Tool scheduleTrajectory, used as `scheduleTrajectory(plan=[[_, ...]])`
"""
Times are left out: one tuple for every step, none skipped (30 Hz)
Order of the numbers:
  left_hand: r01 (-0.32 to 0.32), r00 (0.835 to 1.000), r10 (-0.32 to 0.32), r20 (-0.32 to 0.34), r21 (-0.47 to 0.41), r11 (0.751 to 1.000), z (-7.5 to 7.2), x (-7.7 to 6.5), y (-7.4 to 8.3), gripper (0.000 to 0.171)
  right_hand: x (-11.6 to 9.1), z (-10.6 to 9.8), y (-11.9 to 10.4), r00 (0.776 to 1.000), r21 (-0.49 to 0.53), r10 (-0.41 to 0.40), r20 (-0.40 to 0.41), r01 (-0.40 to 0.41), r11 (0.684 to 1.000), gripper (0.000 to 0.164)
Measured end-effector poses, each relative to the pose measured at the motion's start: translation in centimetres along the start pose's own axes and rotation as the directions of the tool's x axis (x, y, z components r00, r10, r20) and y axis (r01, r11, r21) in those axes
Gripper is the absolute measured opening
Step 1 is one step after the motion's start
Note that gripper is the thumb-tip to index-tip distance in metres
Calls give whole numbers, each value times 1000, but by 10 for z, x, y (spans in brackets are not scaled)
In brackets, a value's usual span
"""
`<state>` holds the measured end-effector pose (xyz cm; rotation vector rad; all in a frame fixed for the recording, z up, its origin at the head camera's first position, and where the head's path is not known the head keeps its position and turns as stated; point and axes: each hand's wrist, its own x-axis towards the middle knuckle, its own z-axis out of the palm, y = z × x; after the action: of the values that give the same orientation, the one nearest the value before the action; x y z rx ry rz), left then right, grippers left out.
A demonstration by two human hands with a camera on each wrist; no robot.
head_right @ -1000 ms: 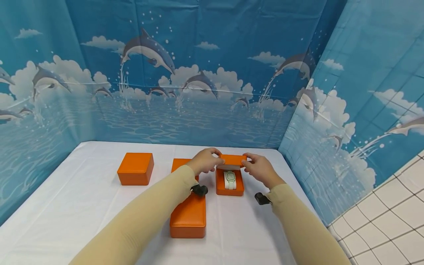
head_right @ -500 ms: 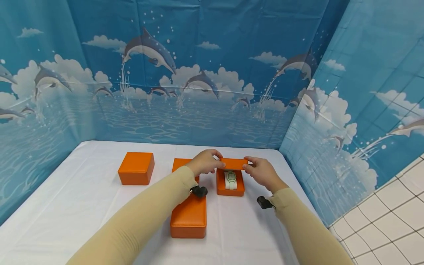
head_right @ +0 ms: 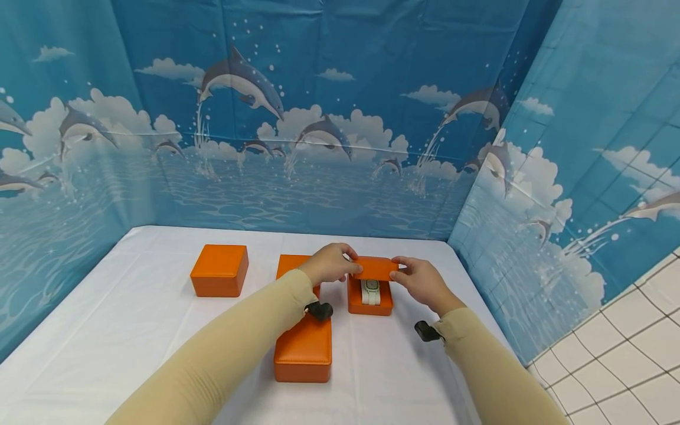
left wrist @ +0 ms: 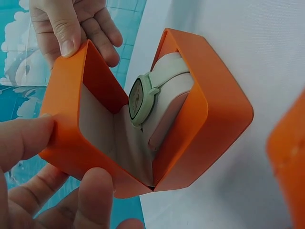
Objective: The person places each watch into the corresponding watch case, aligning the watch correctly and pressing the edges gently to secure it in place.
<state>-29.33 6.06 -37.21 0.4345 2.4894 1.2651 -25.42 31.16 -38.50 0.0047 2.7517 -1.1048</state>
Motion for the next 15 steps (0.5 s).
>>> scheduleTrajectory(plan=[[-2, 1000, 2, 0, 7, 1000, 0, -1, 0, 36, 0, 0, 0, 1000, -1, -2, 1, 2, 1000, 60], [-3, 1000, 3, -1, 10, 1000, 0, -1, 0, 36, -1, 0, 1, 1000, -4, -4, 0, 4, 1000, 59], [-3, 1000, 3, 0, 12, 1000, 0, -1, 0, 36, -1, 0, 1, 1000, -4, -5, 0, 5, 1000, 59], [-2, 1000, 2, 1, 13, 1000, 1, -1, 0, 36, -1, 1, 1, 1000, -5, -7, 1, 7, 1000, 59], [-2, 1000, 2, 2, 12, 1000, 1, -1, 0, 36, -2, 1, 1, 1000, -9, -8, 1, 8, 1000, 58], [-1, 1000, 1, 4, 12, 1000, 1, -1, 0, 36, -2, 1, 1, 1000, -9, -9, 1, 9, 1000, 58], [1, 1000, -1, 6, 10, 1000, 1, -1, -1, 36, -3, 1, 0, 1000, -9, -9, 1, 9, 1000, 57], [4, 1000, -4, 7, 5, 1000, 1, -1, -1, 36, -3, 1, 0, 1000, -11, -8, 1, 8, 1000, 57], [5, 1000, -5, 10, 2, 1000, 1, -1, -1, 36, -3, 1, 0, 1000, -13, -8, 1, 8, 1000, 56], [4, 1000, -4, 13, -2, 1000, 1, -1, -1, 35, -4, 1, 0, 1000, -15, -8, 1, 8, 1000, 56], [3, 1000, -3, 15, -5, 1000, 2, -2, -1, 35, -4, 1, 0, 1000, -16, -9, 1, 9, 1000, 56], [1, 1000, -1, 16, -7, 1000, 2, -2, -2, 35, -4, 2, 0, 1000, -15, -10, 0, 10, 1000, 55], [0, 1000, 0, 17, -9, 1000, 2, -2, -2, 35, -4, 2, 0, 1000, -16, -11, 0, 11, 1000, 55], [-3, 1000, 3, 16, -10, 1000, 2, -2, -2, 34, -4, 2, 1, 1000, -16, -13, 0, 13, 1000, 55], [-6, 1000, 6, 17, -10, 1000, 2, -2, -2, 34, -4, 2, 1, 1000, -14, -13, -1, 13, 1000, 55]])
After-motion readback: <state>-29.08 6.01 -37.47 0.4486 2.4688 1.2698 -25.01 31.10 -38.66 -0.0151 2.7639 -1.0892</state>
